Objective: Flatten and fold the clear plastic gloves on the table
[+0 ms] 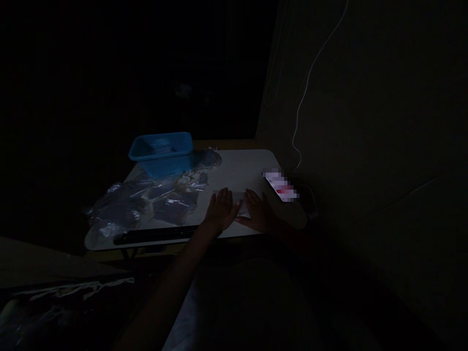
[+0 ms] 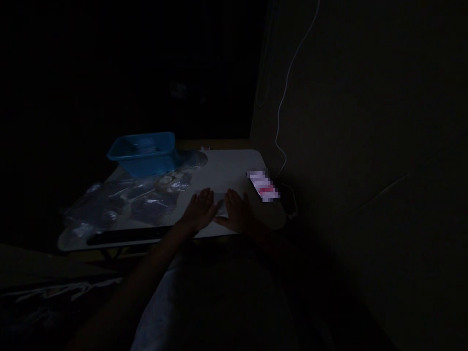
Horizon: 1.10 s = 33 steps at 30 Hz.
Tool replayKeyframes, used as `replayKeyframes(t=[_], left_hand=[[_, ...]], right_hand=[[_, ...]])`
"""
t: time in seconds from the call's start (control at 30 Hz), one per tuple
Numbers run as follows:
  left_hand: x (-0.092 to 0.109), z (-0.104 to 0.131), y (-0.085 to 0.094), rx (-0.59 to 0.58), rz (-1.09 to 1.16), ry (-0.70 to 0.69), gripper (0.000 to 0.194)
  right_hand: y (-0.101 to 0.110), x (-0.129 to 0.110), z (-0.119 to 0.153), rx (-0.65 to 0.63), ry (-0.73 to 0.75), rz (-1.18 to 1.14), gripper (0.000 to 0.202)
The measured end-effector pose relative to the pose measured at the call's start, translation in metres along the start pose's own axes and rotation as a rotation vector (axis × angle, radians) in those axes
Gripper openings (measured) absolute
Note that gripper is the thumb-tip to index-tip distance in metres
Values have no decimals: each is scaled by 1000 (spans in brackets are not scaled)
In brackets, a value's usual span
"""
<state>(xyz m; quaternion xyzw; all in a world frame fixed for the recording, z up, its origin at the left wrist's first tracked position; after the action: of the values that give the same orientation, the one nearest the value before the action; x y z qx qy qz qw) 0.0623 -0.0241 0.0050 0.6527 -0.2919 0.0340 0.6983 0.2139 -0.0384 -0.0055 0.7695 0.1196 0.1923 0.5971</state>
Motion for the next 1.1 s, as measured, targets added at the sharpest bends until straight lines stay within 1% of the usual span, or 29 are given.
replayKeyframes(t=[0.1, 0.2, 0.33, 0.47, 0.6, 0.83, 0.97, 1.03, 1.1], left_hand=[[-9, 5, 6, 39, -43, 11, 62], [-13, 8, 8, 74, -124, 19, 61], [-13, 9, 7, 85, -199, 40, 63], [-11, 9, 6, 103, -201, 73, 64], [-12, 8, 4, 129, -219, 106, 58], [-14, 7, 1, 159, -218, 79, 58], [-13, 6, 2, 139, -202, 93, 58], [-12, 6, 2, 137, -201, 93, 58], [-12, 6, 2, 146, -200, 88, 58]], right_hand=[[0, 0, -1, -35, -5, 8, 80], [1, 0, -1, -55, -4, 16, 83], [1, 0, 0, -58, 0, 32, 84], [1, 1, 0, -50, 8, 42, 83], [2, 2, -2, -73, 9, 35, 83], [-2, 4, -1, -74, 0, 1, 85], [-3, 14, -7, -70, 0, -88, 77], [-1, 23, -16, -76, -51, -196, 69], [1, 34, -28, -89, -157, -320, 58]])
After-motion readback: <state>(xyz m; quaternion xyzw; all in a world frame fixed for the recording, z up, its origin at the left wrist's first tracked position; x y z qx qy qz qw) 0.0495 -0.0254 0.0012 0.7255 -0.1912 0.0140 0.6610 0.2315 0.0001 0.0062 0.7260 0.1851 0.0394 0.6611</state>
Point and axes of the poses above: each hand's wrist, its own z-axis away from the middle knuckle, its own y-axis out of the back of the hand, x = y × z, the point moved 1 cm from there along -z, towards the middle knuckle, and after that the axes turned 14 degrees about z, right-handed, at the moved point
